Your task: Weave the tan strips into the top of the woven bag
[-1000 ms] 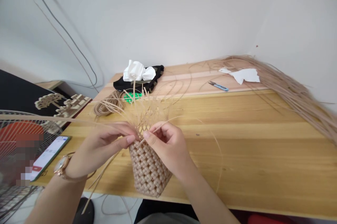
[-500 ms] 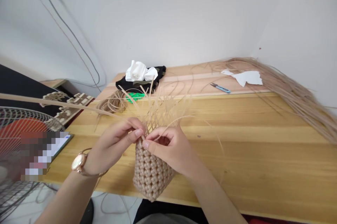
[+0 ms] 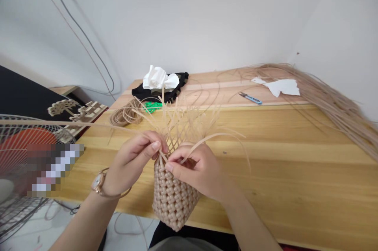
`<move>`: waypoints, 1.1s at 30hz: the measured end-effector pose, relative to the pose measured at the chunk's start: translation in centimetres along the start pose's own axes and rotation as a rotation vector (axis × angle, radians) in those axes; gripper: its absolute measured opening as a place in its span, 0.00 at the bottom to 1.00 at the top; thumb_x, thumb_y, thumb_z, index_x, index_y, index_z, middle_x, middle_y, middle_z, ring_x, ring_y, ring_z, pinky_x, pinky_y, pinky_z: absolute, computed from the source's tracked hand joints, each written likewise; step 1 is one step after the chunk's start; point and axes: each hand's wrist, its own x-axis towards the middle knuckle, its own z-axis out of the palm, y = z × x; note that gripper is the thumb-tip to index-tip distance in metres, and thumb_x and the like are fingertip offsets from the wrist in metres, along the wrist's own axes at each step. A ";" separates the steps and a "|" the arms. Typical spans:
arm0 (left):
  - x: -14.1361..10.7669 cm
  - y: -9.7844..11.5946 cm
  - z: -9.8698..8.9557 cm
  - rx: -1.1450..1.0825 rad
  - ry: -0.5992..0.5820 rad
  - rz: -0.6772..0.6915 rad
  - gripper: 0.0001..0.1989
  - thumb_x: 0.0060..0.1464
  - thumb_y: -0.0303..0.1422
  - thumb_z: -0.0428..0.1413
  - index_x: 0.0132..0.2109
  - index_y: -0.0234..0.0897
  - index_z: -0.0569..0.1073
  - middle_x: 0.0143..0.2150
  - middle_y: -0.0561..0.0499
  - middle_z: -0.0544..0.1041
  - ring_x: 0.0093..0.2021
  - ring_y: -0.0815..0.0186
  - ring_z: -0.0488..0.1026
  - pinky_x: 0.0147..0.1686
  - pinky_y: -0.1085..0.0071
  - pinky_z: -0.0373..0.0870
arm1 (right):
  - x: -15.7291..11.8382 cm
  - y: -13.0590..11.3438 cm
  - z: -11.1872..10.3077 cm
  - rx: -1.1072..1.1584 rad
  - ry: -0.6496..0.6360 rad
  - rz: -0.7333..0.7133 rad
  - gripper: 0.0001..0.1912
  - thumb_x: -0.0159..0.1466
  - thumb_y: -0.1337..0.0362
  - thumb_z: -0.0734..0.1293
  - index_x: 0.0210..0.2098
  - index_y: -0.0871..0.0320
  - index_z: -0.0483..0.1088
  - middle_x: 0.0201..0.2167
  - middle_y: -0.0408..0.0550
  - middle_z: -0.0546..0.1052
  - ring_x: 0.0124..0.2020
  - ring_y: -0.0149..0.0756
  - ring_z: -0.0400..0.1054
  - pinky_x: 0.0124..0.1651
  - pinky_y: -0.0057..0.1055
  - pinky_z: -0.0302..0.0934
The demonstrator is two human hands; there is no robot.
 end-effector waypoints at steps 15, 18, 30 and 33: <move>0.6 1.0 -1.1 0.098 -0.190 0.041 0.04 0.49 0.27 0.55 0.29 0.32 0.72 0.28 0.48 0.69 0.29 0.69 0.64 0.26 0.73 0.61 | -0.4 0.4 1.3 0.062 0.190 0.039 0.02 0.56 0.67 0.66 0.27 0.57 0.69 0.24 0.40 0.72 0.26 0.27 0.65 0.29 0.23 0.58; 0.9 1.3 -1.4 0.120 -0.257 0.060 0.03 0.49 0.27 0.54 0.30 0.32 0.72 0.29 0.48 0.70 0.31 0.68 0.65 0.27 0.74 0.62 | -0.5 0.5 1.6 0.111 0.231 0.048 0.03 0.57 0.66 0.65 0.27 0.57 0.69 0.24 0.41 0.72 0.26 0.28 0.65 0.29 0.24 0.58; 1.7 2.2 -2.0 0.213 -0.382 0.076 0.03 0.49 0.27 0.54 0.29 0.34 0.70 0.27 0.51 0.69 0.30 0.70 0.65 0.28 0.75 0.63 | -0.5 1.4 3.7 0.249 0.497 -0.080 0.04 0.59 0.66 0.63 0.28 0.56 0.66 0.24 0.43 0.69 0.28 0.30 0.64 0.30 0.28 0.59; 1.7 2.2 -2.0 0.216 -0.392 0.065 0.03 0.49 0.27 0.54 0.29 0.34 0.71 0.27 0.51 0.69 0.30 0.70 0.65 0.29 0.74 0.64 | -0.6 1.4 4.1 0.280 0.539 -0.090 0.04 0.59 0.66 0.62 0.27 0.56 0.65 0.24 0.41 0.68 0.27 0.29 0.62 0.30 0.27 0.58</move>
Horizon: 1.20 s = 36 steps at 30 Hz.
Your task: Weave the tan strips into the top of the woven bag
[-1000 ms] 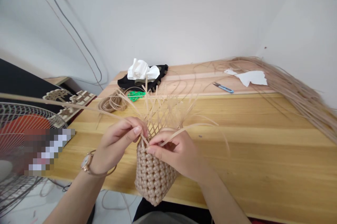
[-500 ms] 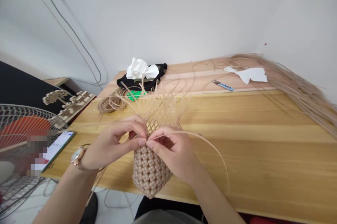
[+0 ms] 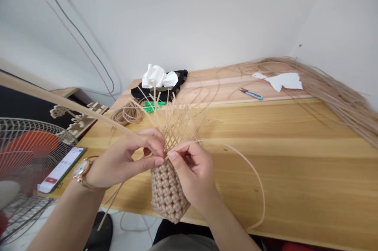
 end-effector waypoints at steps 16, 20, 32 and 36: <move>-0.7 -0.9 2.1 -0.130 0.265 0.010 0.05 0.54 0.30 0.50 0.33 0.33 0.69 0.31 0.48 0.73 0.32 0.68 0.68 0.33 0.71 0.67 | 0.9 -0.5 -1.2 0.048 -0.078 0.176 0.03 0.56 0.64 0.66 0.27 0.56 0.71 0.24 0.41 0.73 0.26 0.28 0.65 0.29 0.26 0.59; -0.5 -1.6 4.2 -0.107 0.423 0.038 0.05 0.57 0.29 0.47 0.35 0.35 0.67 0.33 0.49 0.71 0.34 0.68 0.67 0.35 0.71 0.65 | 1.2 -0.6 -1.2 0.039 -0.111 0.190 0.01 0.54 0.66 0.67 0.27 0.55 0.72 0.26 0.41 0.76 0.28 0.30 0.69 0.33 0.26 0.63; -1.6 3.4 5.6 -0.516 0.600 -0.194 0.10 0.55 0.34 0.49 0.28 0.35 0.67 0.24 0.54 0.66 0.25 0.72 0.63 0.24 0.77 0.61 | -1.7 -4.7 -1.7 0.169 -0.129 0.427 0.06 0.54 0.60 0.68 0.23 0.54 0.71 0.18 0.40 0.70 0.19 0.25 0.61 0.21 0.20 0.55; -3.3 2.9 7.7 -0.767 0.501 -0.386 0.11 0.53 0.36 0.51 0.27 0.34 0.67 0.22 0.55 0.64 0.22 0.74 0.59 0.21 0.79 0.57 | -4.8 -2.8 -1.8 0.340 -0.138 0.737 0.13 0.50 0.54 0.70 0.22 0.58 0.69 0.19 0.42 0.70 0.21 0.27 0.62 0.25 0.24 0.56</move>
